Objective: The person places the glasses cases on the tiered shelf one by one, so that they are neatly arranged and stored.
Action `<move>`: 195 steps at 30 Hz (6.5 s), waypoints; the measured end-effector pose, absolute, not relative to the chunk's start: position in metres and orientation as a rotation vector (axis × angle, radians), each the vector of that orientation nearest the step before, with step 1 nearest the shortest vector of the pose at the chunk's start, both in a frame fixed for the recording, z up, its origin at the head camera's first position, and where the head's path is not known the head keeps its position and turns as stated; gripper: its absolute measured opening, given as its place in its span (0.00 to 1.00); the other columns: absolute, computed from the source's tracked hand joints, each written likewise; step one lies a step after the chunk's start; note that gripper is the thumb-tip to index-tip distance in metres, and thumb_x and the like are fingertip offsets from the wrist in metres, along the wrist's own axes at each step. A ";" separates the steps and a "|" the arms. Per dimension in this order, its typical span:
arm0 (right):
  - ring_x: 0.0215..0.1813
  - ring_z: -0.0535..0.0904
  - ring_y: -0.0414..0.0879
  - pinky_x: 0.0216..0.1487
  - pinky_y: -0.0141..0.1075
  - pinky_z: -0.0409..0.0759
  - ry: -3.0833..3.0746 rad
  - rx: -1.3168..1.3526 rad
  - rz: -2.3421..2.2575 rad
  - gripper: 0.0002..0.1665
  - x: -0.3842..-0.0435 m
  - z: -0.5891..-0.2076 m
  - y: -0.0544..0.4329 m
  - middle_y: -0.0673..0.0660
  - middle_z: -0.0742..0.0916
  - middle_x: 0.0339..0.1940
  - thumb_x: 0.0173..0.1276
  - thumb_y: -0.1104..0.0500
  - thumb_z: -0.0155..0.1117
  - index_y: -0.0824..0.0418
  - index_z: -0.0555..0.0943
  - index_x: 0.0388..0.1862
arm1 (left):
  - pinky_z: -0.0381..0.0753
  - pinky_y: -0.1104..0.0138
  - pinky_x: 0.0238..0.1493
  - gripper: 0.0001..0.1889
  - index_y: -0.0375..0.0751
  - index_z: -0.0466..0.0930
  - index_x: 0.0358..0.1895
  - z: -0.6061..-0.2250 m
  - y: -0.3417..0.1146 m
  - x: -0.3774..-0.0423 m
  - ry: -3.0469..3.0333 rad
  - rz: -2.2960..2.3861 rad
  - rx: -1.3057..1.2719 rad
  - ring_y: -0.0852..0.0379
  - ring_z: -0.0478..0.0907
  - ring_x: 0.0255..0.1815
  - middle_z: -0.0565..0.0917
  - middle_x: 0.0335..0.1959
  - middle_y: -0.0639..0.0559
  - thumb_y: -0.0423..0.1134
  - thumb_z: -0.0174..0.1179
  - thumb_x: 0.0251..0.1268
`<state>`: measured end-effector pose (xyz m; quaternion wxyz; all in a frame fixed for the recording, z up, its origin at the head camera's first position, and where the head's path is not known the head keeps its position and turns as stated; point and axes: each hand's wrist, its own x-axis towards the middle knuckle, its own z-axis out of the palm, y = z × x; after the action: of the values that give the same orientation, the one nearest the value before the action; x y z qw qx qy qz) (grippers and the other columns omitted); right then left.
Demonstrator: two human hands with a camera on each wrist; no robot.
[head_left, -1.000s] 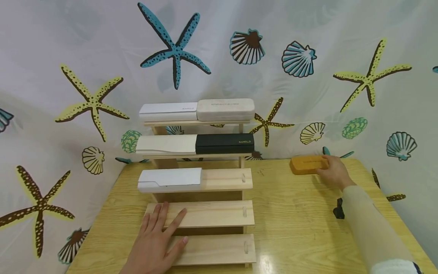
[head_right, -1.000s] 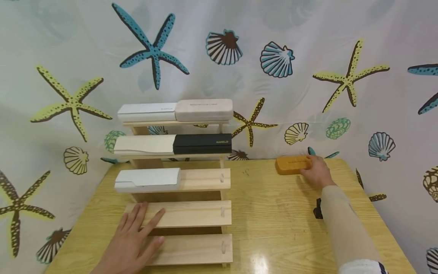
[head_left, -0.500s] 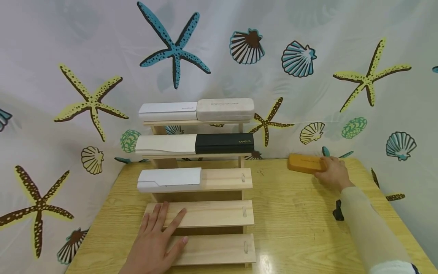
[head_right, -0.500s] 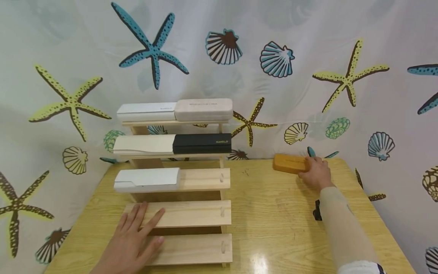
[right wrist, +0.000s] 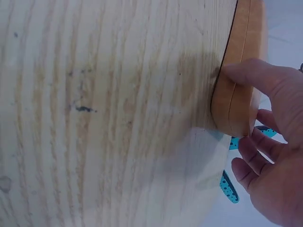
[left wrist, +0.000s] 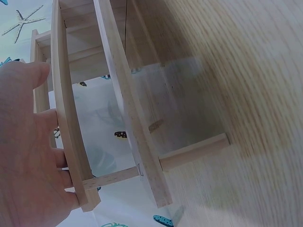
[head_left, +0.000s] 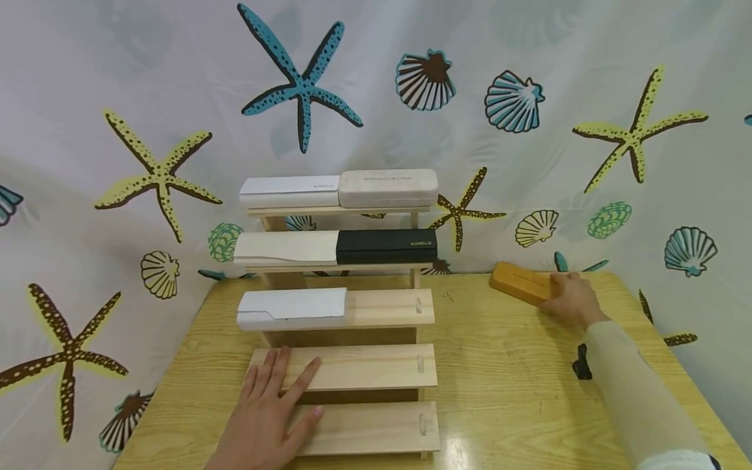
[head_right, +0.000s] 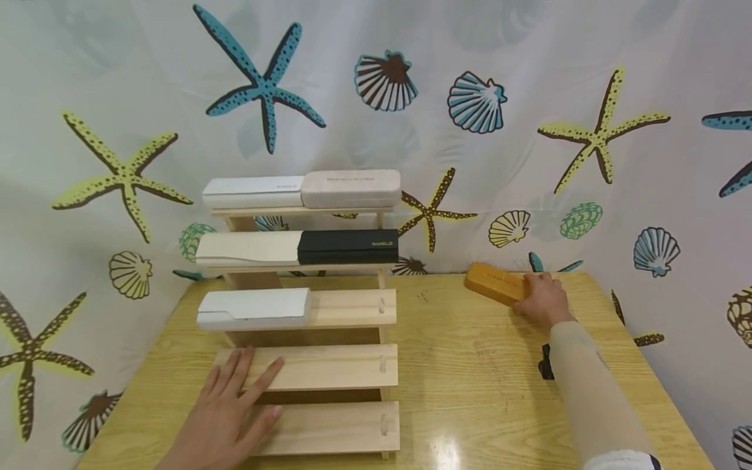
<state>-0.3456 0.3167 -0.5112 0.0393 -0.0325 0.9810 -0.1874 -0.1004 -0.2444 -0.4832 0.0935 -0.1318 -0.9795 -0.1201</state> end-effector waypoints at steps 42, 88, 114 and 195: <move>0.56 0.80 0.61 0.54 0.47 0.82 2.854 -0.145 -1.048 0.55 -0.312 -0.504 0.324 0.75 0.79 0.64 0.71 0.41 0.72 0.76 0.62 0.79 | 0.55 0.33 0.79 0.37 0.65 0.59 0.84 -0.483 -0.246 -0.099 -2.889 -0.367 -0.413 0.29 0.51 0.86 0.54 0.85 0.31 0.64 0.56 0.77; 0.55 0.84 0.55 0.47 0.41 0.82 3.010 -0.689 -1.017 0.47 -0.225 -0.383 0.268 0.56 0.87 0.56 0.62 0.47 0.83 0.57 0.74 0.76 | 0.56 0.31 0.77 0.33 0.63 0.64 0.82 -0.485 -0.247 -0.101 -2.844 -0.422 -0.432 0.26 0.53 0.84 0.56 0.85 0.33 0.55 0.59 0.77; 0.51 0.80 0.44 0.52 0.43 0.80 2.873 -0.938 -1.089 0.47 -0.221 -0.374 0.215 0.53 0.86 0.61 0.59 0.49 0.85 0.55 0.75 0.75 | 0.57 0.30 0.76 0.33 0.63 0.64 0.83 -0.484 -0.246 -0.101 -2.857 -0.404 -0.430 0.26 0.54 0.84 0.56 0.85 0.32 0.57 0.58 0.78; 0.61 0.80 0.54 0.67 0.58 0.79 2.693 -0.946 -1.146 0.53 -0.255 -0.402 0.124 0.59 0.85 0.65 0.56 0.47 0.85 0.60 0.74 0.77 | 0.57 0.29 0.76 0.34 0.63 0.64 0.83 -0.484 -0.245 -0.100 -2.850 -0.406 -0.426 0.26 0.55 0.83 0.58 0.85 0.32 0.56 0.60 0.76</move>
<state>-0.2546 0.1243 -0.4022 0.0330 -0.3075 0.8750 -0.3724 -0.1003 -0.2452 -0.4839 0.1155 -0.1454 -0.9728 -0.1387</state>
